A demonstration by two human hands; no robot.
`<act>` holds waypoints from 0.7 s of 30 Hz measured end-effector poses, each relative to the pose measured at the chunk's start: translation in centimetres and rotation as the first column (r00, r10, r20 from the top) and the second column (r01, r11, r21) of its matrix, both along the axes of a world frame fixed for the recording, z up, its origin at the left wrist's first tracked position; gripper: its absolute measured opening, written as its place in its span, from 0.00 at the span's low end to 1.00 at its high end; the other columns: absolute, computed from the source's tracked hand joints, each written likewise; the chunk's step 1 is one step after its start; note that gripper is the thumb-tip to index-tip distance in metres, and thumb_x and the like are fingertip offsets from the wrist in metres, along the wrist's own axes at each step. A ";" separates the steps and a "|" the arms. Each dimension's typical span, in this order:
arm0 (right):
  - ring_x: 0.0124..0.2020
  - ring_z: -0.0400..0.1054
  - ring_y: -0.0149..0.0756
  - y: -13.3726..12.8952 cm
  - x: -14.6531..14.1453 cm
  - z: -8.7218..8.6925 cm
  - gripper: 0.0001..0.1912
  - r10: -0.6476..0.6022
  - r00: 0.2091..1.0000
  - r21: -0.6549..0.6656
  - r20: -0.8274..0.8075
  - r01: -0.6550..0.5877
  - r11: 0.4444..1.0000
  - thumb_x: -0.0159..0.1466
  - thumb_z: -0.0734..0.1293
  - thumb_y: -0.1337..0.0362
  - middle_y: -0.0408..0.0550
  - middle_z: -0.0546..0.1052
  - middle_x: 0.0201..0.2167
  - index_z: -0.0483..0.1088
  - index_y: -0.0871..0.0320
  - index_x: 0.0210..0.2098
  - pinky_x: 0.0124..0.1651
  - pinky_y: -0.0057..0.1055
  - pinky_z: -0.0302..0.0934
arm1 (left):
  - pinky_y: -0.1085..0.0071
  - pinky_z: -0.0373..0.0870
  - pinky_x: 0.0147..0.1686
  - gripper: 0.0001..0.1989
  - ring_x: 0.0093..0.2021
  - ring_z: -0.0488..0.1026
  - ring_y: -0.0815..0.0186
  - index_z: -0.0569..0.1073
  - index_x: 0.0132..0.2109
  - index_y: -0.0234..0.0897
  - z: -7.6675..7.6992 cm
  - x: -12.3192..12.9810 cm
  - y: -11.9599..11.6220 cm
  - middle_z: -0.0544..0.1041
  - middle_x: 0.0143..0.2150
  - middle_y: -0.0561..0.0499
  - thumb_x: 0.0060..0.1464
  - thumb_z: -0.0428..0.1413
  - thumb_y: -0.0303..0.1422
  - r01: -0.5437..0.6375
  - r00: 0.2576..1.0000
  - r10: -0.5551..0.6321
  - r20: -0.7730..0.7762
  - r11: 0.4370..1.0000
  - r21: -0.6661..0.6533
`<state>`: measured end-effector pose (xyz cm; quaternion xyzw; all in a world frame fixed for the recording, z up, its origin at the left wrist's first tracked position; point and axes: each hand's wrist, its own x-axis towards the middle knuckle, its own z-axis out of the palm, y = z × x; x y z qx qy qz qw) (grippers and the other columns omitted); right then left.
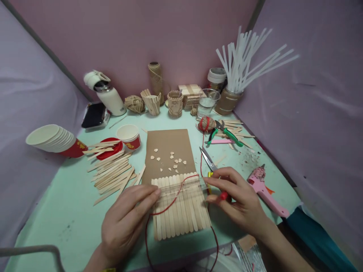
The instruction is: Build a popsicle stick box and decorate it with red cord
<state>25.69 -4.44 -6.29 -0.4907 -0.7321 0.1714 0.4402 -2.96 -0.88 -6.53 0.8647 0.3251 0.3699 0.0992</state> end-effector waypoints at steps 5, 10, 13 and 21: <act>0.35 0.69 0.33 -0.2 0.3 -0.5 0.12 -0.058 0.997 -0.085 -0.052 0.053 0.995 0.63 0.67 0.67 0.50 0.71 0.39 0.73 0.53 0.46 0.29 0.28 0.66 | 0.63 0.72 0.46 0.23 0.49 0.73 0.60 0.72 0.56 0.40 -0.9 -0.7 0.1 0.76 0.49 0.44 0.56 0.51 0.18 -0.014 1.000 0.015 0.007 1.000 -0.012; 0.37 0.70 0.35 0.1 -0.2 -0.7 0.12 -0.047 0.998 -0.079 -0.041 0.044 0.996 0.62 0.67 0.68 0.49 0.72 0.38 0.73 0.53 0.45 0.33 0.31 0.68 | 0.63 0.72 0.46 0.21 0.49 0.74 0.59 0.74 0.55 0.41 -1.4 -0.7 0.1 0.77 0.47 0.45 0.57 0.51 0.20 -0.013 1.000 0.014 0.017 1.000 -0.023; 0.36 0.70 0.35 0.2 -0.5 -0.6 0.12 -0.059 0.997 -0.073 -0.053 0.055 0.996 0.62 0.67 0.69 0.48 0.72 0.38 0.73 0.53 0.45 0.32 0.30 0.68 | 0.63 0.73 0.45 0.21 0.48 0.75 0.59 0.74 0.55 0.43 -1.7 -0.8 0.1 0.78 0.47 0.46 0.57 0.53 0.20 -0.039 0.998 0.040 0.047 0.999 -0.025; 0.36 0.70 0.35 -0.7 -2.9 0.9 0.11 0.084 0.980 -0.051 0.181 -0.076 0.996 0.65 0.62 0.70 0.50 0.75 0.37 0.70 0.55 0.47 0.34 0.31 0.65 | 0.67 0.75 0.43 0.11 0.39 0.77 0.64 0.79 0.44 0.43 -2.9 -0.8 -0.3 0.81 0.40 0.51 0.54 0.59 0.27 -0.405 0.875 0.453 0.167 0.878 -0.256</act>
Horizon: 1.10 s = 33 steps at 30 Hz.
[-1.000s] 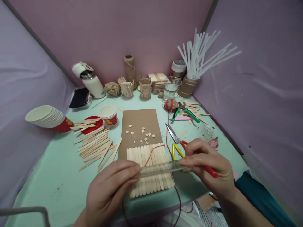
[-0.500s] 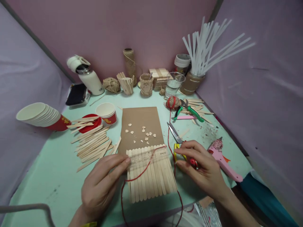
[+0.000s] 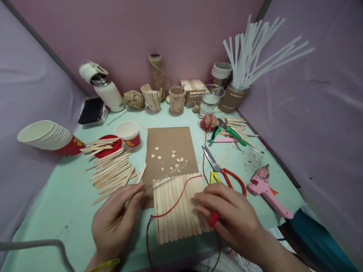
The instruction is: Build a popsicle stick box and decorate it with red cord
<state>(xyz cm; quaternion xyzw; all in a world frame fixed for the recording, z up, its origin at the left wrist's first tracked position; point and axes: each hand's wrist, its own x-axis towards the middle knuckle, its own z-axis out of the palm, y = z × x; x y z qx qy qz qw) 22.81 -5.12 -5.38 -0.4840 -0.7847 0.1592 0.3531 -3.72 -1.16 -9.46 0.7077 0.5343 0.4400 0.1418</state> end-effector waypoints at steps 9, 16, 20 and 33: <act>0.22 0.61 0.33 1.5 -4.6 0.7 0.04 0.219 0.870 0.008 0.441 -0.248 0.969 0.62 0.63 0.70 0.45 0.74 0.29 0.69 0.58 0.33 0.24 0.32 0.46 | 0.69 0.77 0.39 0.11 0.37 0.79 0.63 0.79 0.40 0.38 0.6 0.4 0.8 0.82 0.38 0.49 0.52 0.61 0.39 -0.079 0.965 0.156 0.211 0.939 -0.335; 0.27 0.66 0.36 1.4 -4.0 0.8 0.09 0.236 0.898 0.006 0.372 -0.257 0.966 0.63 0.58 0.72 0.48 0.75 0.30 0.69 0.60 0.35 0.27 0.33 0.55 | 0.70 0.76 0.41 0.10 0.38 0.78 0.64 0.79 0.41 0.40 0.1 0.3 0.6 0.82 0.38 0.50 0.52 0.61 0.39 -0.085 0.966 0.156 0.205 0.944 -0.318; 0.33 0.69 0.35 1.0 -2.4 0.6 0.12 0.227 0.951 -0.001 0.208 -0.232 0.973 0.67 0.55 0.72 0.49 0.76 0.32 0.69 0.60 0.39 0.34 0.32 0.62 | 0.70 0.75 0.42 0.09 0.38 0.77 0.65 0.79 0.40 0.41 0.3 0.2 0.5 0.81 0.39 0.52 0.53 0.60 0.38 -0.088 0.972 0.150 0.182 0.947 -0.310; 0.44 0.68 0.36 -0.8 2.7 0.0 0.18 -0.045 0.963 -0.120 -0.265 0.013 0.993 0.64 0.61 0.75 0.48 0.73 0.40 0.67 0.53 0.50 0.44 0.32 0.65 | 0.76 0.72 0.42 0.07 0.40 0.75 0.70 0.77 0.42 0.44 0.7 0.2 0.2 0.79 0.39 0.56 0.56 0.59 0.30 0.070 0.997 -0.068 0.025 0.992 -0.103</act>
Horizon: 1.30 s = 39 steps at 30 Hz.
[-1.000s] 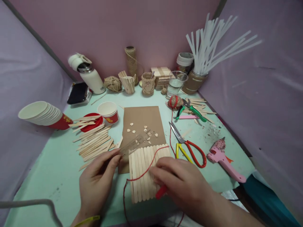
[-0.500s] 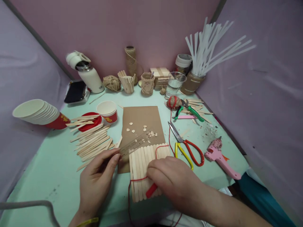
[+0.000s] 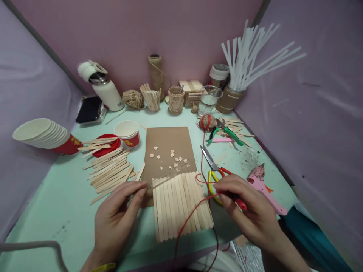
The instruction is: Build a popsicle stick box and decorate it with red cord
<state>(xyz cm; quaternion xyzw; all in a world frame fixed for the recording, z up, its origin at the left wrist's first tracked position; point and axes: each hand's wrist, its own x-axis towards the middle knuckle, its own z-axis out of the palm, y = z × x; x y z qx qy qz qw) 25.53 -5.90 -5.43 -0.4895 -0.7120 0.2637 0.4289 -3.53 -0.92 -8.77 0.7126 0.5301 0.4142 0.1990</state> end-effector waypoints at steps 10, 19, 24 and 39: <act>0.27 0.63 0.30 1.2 1.6 -3.1 0.06 -0.292 0.872 -0.361 -0.392 0.146 0.921 0.62 0.67 0.62 0.44 0.70 0.29 0.72 0.56 0.38 0.27 0.26 0.58 | 0.73 0.70 0.48 0.18 0.47 0.74 0.68 0.75 0.50 0.42 0.8 -0.5 0.3 0.76 0.47 0.50 0.57 0.53 0.19 0.296 0.953 -0.275 -0.130 0.939 0.177; 0.23 0.58 0.28 2.0 1.6 -4.4 0.07 -0.451 0.669 -0.514 -0.591 0.119 0.849 0.58 0.70 0.61 0.40 0.66 0.22 0.71 0.57 0.35 0.27 0.26 0.53 | 0.68 0.69 0.50 0.22 0.50 0.73 0.64 0.75 0.53 0.41 1.0 -2.1 0.8 0.75 0.49 0.48 0.54 0.54 0.16 0.336 0.934 -0.297 -0.199 0.918 0.210; 0.22 0.57 0.26 2.7 1.1 -3.8 0.06 -0.473 0.526 -0.527 -0.707 0.055 0.848 0.58 0.69 0.64 0.38 0.65 0.20 0.70 0.56 0.35 0.27 0.25 0.51 | 0.67 0.71 0.48 0.23 0.50 0.73 0.63 0.74 0.53 0.41 1.2 -1.9 1.0 0.76 0.48 0.47 0.55 0.53 0.15 0.416 0.902 -0.373 -0.218 0.887 0.200; 0.23 0.56 0.26 3.5 0.5 -1.8 0.06 -0.448 0.437 -0.508 -0.780 -0.024 0.861 0.52 0.71 0.64 0.40 0.65 0.24 0.71 0.56 0.30 0.25 0.26 0.51 | 0.64 0.73 0.50 0.19 0.50 0.74 0.61 0.74 0.53 0.40 0.8 -0.8 1.1 0.77 0.48 0.44 0.59 0.50 0.20 0.497 0.849 -0.415 -0.327 0.837 0.229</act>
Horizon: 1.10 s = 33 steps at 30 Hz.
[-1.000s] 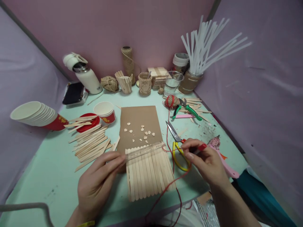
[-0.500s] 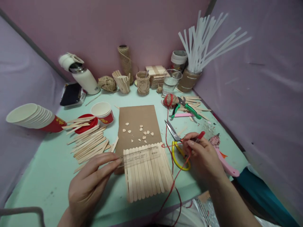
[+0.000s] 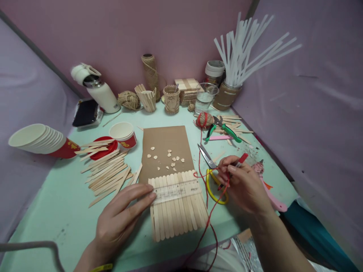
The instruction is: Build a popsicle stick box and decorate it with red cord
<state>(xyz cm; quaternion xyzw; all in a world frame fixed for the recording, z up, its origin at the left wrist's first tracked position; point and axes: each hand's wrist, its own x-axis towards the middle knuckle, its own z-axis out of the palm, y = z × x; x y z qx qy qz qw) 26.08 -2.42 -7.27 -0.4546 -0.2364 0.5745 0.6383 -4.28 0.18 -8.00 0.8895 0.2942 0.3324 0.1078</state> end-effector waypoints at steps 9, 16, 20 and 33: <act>0.24 0.58 0.29 -1.0 -0.3 0.6 0.05 0.122 0.991 0.101 0.060 -0.127 0.987 0.58 0.70 0.64 0.41 0.66 0.24 0.71 0.55 0.33 0.27 0.27 0.54 | 0.63 0.71 0.51 0.20 0.50 0.73 0.60 0.73 0.53 0.37 0.0 0.3 0.2 0.76 0.48 0.44 0.52 0.60 0.22 0.006 0.999 -0.004 -0.041 0.999 0.052; 0.27 0.59 0.30 -2.2 0.2 0.5 0.07 0.214 0.944 0.101 0.252 -0.246 0.964 0.61 0.69 0.59 0.43 0.67 0.28 0.70 0.55 0.35 0.28 0.28 0.54 | 0.62 0.72 0.50 0.20 0.50 0.74 0.60 0.74 0.52 0.37 0.1 0.7 0.6 0.76 0.48 0.44 0.53 0.59 0.20 -0.024 0.999 0.025 -0.023 0.998 0.060; 0.32 0.63 0.32 -3.0 0.7 1.5 0.05 0.399 0.777 0.040 0.486 -0.476 0.878 0.63 0.67 0.61 0.45 0.70 0.30 0.70 0.55 0.35 0.34 0.29 0.58 | 0.63 0.72 0.49 0.18 0.49 0.74 0.61 0.74 0.51 0.37 0.5 1.2 0.6 0.76 0.47 0.44 0.53 0.58 0.20 -0.041 0.999 0.041 0.003 0.999 0.016; 0.55 0.65 0.41 -3.4 2.1 3.0 0.16 0.284 0.351 -0.041 0.892 -0.563 0.825 0.66 0.60 0.69 0.49 0.69 0.55 0.72 0.47 0.48 0.53 0.37 0.64 | 0.64 0.72 0.46 0.13 0.47 0.74 0.62 0.75 0.47 0.40 1.0 1.8 0.7 0.76 0.46 0.46 0.55 0.57 0.22 -0.095 0.995 0.096 0.013 0.994 -0.049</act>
